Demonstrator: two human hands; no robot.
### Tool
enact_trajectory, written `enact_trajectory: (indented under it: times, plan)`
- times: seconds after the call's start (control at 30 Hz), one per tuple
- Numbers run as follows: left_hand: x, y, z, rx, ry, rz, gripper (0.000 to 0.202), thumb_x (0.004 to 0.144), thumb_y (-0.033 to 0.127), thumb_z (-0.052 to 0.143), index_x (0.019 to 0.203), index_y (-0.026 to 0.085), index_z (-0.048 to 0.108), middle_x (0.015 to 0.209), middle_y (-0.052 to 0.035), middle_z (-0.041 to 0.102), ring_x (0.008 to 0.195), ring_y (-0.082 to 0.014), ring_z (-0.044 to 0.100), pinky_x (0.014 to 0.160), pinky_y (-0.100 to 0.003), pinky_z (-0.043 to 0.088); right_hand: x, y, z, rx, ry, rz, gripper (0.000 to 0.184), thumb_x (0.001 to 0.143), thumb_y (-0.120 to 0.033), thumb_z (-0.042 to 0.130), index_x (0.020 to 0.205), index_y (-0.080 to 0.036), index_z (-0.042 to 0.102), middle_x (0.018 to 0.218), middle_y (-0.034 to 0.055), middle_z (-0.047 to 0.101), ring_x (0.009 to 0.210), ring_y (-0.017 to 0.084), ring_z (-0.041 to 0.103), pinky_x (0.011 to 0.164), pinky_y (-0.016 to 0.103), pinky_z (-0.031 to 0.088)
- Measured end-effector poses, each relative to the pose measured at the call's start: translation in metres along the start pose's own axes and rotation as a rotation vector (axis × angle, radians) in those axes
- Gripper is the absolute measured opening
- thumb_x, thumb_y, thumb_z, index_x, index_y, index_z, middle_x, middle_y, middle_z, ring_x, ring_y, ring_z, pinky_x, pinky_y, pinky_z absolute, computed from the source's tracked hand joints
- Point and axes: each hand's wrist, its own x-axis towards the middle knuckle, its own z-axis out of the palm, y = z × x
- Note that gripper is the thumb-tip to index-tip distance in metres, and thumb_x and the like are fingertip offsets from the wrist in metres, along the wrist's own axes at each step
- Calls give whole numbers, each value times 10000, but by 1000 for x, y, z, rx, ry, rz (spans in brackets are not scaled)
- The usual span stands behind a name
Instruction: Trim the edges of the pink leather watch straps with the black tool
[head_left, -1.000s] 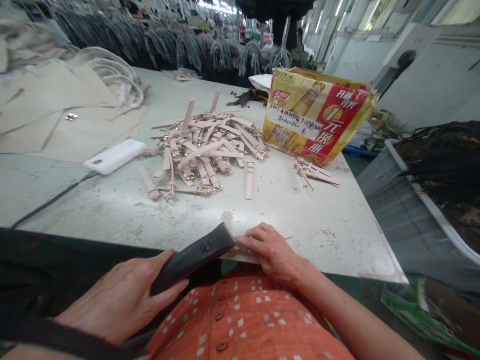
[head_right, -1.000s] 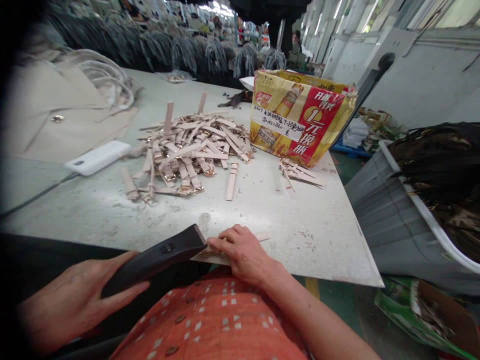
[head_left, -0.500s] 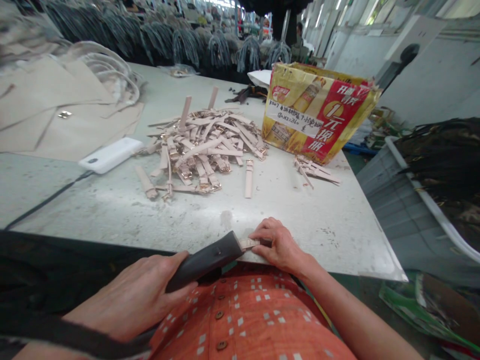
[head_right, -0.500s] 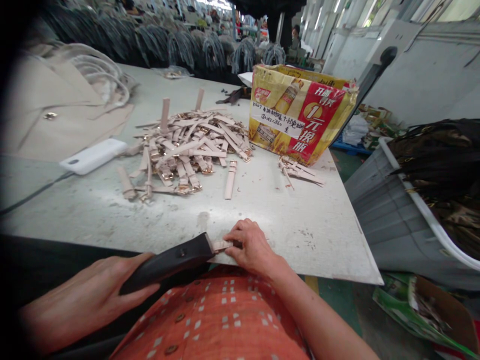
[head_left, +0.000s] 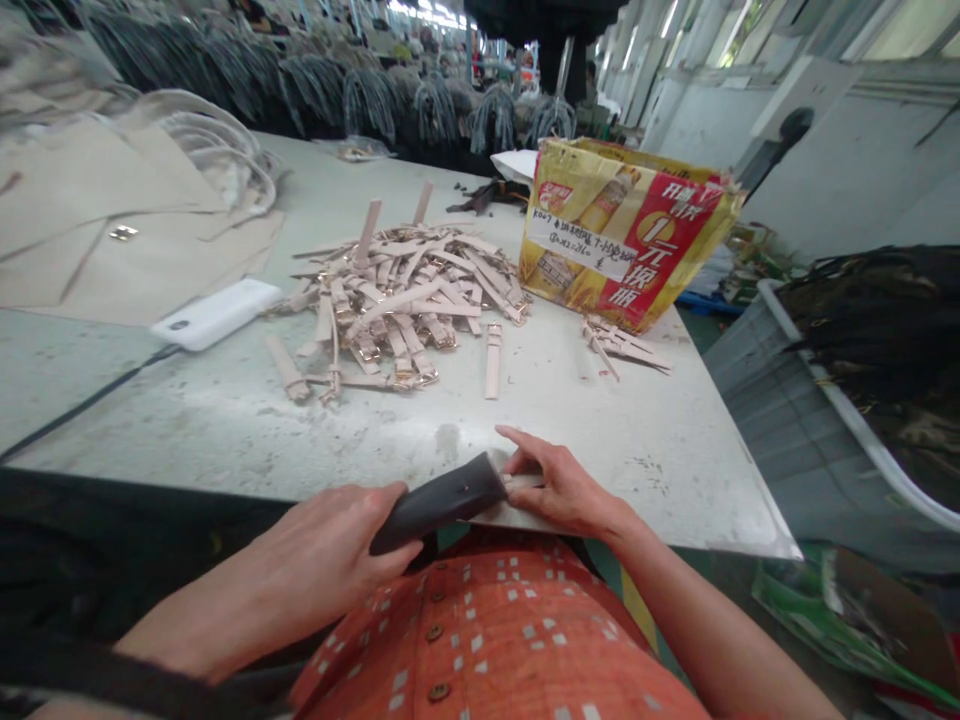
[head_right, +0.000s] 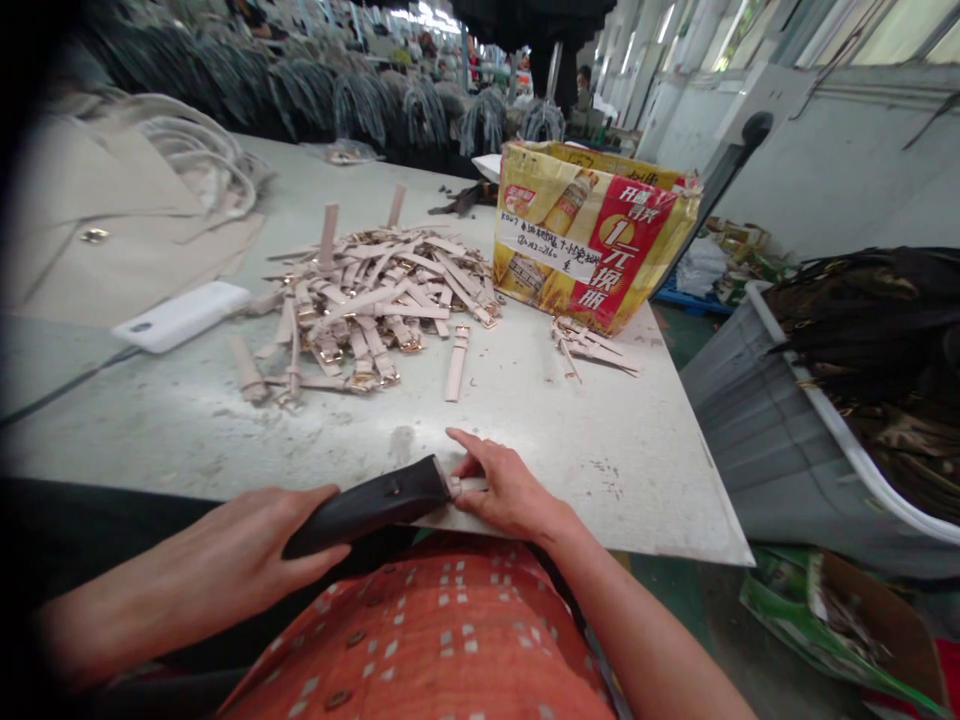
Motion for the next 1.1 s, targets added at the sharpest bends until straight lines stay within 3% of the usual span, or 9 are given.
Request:
enact_trajectory:
  times: [0.17, 0.4, 0.6, 0.9, 1.1]
  plan:
    - [-9, -2, -4, 34, -14, -46, 403, 955, 508, 614, 1156, 249, 848, 1149, -132, 927, 1142, -388, 869, 959, -446, 608, 0, 1, 1, -5, 8, -16, 947, 859, -53, 837, 1751, -268, 600, 1256, 73, 866, 1140, 253, 786, 1089, 448, 622]
    - [9, 19, -1, 68, 13, 41, 319, 1012, 444, 580, 1100, 245, 814, 1093, -142, 916, 1009, -354, 868, 822, -409, 552, 0, 4, -1, -10, -3, -54, 868, 942, -72, 777, 1767, -250, 572, 1229, 75, 863, 1114, 241, 797, 1083, 446, 643]
    - [13, 34, 3, 19, 48, 10, 261, 1003, 416, 607, 1052, 233, 787, 987, -134, 891, 938, -347, 857, 778, -393, 517, 1, 7, -5, 36, -9, -29, 867, 937, -88, 799, 1763, -238, 579, 1205, 72, 875, 1075, 253, 808, 1055, 442, 650]
    - [5, -12, 2, -51, 151, -19, 397, 964, 565, 551, 1015, 245, 779, 979, -122, 895, 925, -349, 849, 800, -413, 543, 0, 6, -4, 78, -7, 13, 957, 862, -3, 810, 1755, -269, 592, 1177, 28, 879, 1077, 223, 801, 1091, 424, 624]
    - [-5, 2, 8, 6, 23, -31, 359, 977, 510, 554, 1058, 255, 794, 1064, -137, 909, 1025, -378, 861, 875, -444, 559, 0, 6, -4, 54, -9, -2, 891, 886, -18, 813, 1721, -274, 632, 1199, 56, 882, 1096, 237, 807, 1091, 459, 634]
